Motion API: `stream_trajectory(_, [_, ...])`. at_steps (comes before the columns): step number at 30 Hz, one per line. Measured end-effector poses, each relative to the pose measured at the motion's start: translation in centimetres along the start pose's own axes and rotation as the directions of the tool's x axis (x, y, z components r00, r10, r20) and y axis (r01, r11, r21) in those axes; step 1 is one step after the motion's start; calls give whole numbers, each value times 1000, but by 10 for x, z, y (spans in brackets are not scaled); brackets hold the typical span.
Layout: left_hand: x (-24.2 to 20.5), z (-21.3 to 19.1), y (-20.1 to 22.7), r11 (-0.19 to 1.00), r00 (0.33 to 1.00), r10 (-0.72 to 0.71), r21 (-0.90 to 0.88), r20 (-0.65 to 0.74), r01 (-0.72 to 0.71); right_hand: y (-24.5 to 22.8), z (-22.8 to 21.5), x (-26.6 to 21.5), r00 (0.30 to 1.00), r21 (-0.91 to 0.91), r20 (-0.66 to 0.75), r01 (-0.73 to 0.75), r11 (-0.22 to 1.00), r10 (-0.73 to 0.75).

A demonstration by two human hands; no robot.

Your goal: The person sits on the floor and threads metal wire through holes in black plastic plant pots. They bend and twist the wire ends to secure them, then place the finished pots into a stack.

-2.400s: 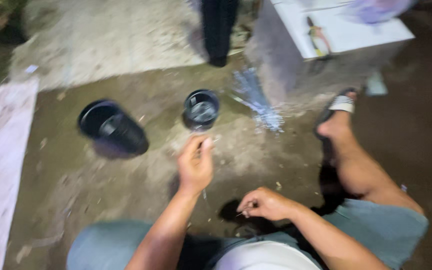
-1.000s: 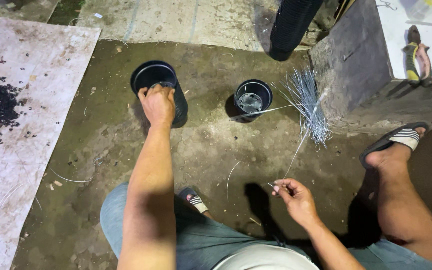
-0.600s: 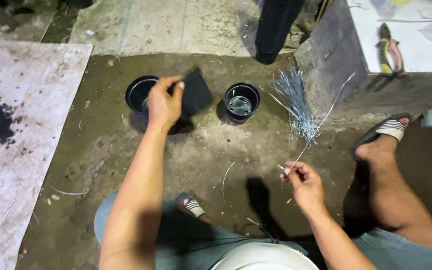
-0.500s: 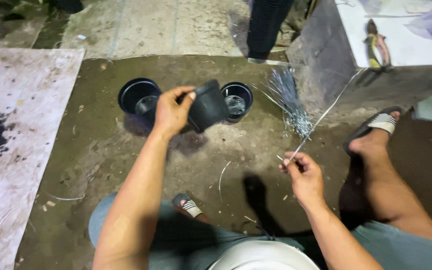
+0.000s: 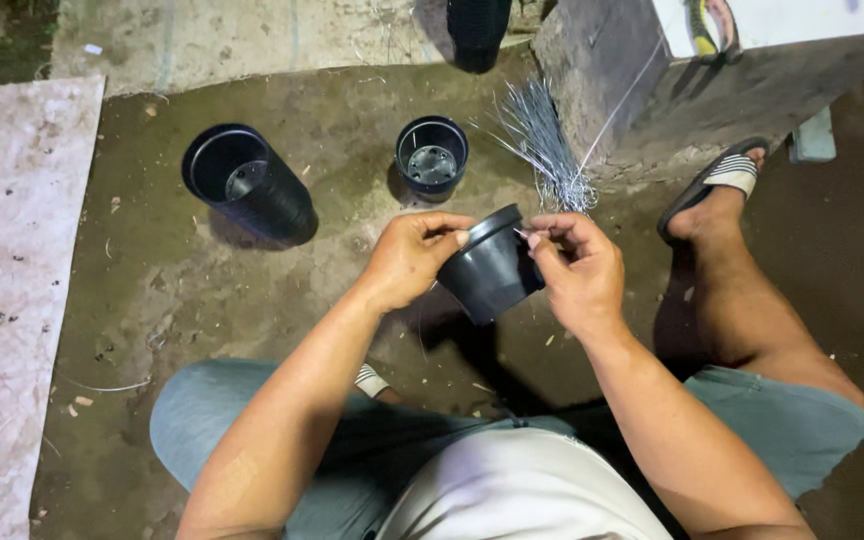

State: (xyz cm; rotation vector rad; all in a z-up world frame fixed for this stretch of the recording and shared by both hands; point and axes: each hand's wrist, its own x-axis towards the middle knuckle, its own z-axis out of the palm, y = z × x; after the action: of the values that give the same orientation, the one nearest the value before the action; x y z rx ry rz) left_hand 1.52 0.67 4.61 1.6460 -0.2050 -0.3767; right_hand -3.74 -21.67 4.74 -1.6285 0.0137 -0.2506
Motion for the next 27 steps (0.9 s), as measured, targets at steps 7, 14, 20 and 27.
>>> stream_trajectory(7, [-11,10,-4,999,999,-16,-40,-41,14,-8,8,-12,996,-85,73,51,995,-44])
stream_trajectory(14, [-17,14,-10,999,998,-49,9,32,49,-11,10,-10,997,-190,71,34,981,-20])
stream_trajectory(20, [-16,17,-20,991,997,-63,-117,54,69,-10,15,-22,987,-238,132,120,964,-91])
stream_trajectory(27, [-12,23,-36,980,1000,-29,-195,6,30,-7,18,-25,978,-351,168,178,919,-125])
